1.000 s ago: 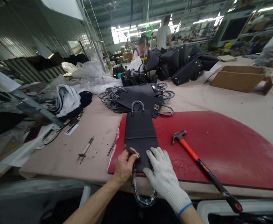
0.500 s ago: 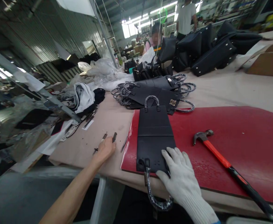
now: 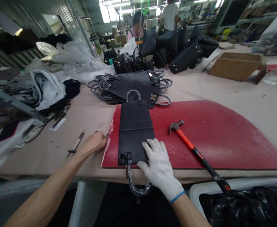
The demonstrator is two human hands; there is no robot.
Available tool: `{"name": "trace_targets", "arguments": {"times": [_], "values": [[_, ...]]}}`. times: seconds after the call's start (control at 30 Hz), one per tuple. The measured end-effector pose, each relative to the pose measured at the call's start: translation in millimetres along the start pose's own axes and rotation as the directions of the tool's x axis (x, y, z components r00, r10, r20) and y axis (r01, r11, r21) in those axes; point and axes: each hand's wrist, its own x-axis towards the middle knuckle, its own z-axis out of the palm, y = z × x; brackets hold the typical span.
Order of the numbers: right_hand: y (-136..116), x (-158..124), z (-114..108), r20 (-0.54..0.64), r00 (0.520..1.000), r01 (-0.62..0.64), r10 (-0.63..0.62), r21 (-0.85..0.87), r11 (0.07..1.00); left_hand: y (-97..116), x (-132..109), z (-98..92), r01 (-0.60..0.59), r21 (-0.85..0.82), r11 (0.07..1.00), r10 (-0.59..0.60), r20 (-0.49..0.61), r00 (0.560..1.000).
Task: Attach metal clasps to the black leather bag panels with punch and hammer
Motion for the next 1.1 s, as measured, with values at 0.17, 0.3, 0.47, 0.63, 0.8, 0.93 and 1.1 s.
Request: {"name": "trace_targets", "arguments": {"times": [0.17,0.3,0.47,0.63,0.8,0.93,1.1], "values": [[1,-1,2,-0.011,1.000,0.009,-0.010,-0.009,1.000,-1,5,0.1,0.025,-0.119,0.993,-0.027,-0.018,0.999],[4,-1,5,-0.048,0.998,0.033,-0.034,-0.018,0.999,-9,3,-3.8,0.064,-0.329,0.942,-0.075,-0.021,0.997],[9,1,10,-0.095,0.994,0.060,-0.062,-0.024,0.998,-17,-19,-13.0,0.042,-0.659,0.751,-0.082,-0.030,0.996],[8,1,12,-0.096,0.994,0.056,-0.058,-0.028,0.998,12,-50,-6.0,-0.005,-0.993,0.116,-0.001,-0.005,1.000],[4,-1,9,-0.055,0.998,0.028,-0.028,-0.003,1.000,68,-74,19.9,-0.098,-0.989,0.107,0.156,-0.081,0.984],[2,-1,6,-0.049,0.999,0.016,-0.016,0.009,1.000,96,-84,36.4,-0.245,-0.923,0.296,0.293,-0.156,0.943],[0,-1,4,-0.059,0.998,0.015,-0.013,0.032,0.999,101,-87,47.3,-0.319,-0.884,0.341,0.301,-0.218,0.928]]}}
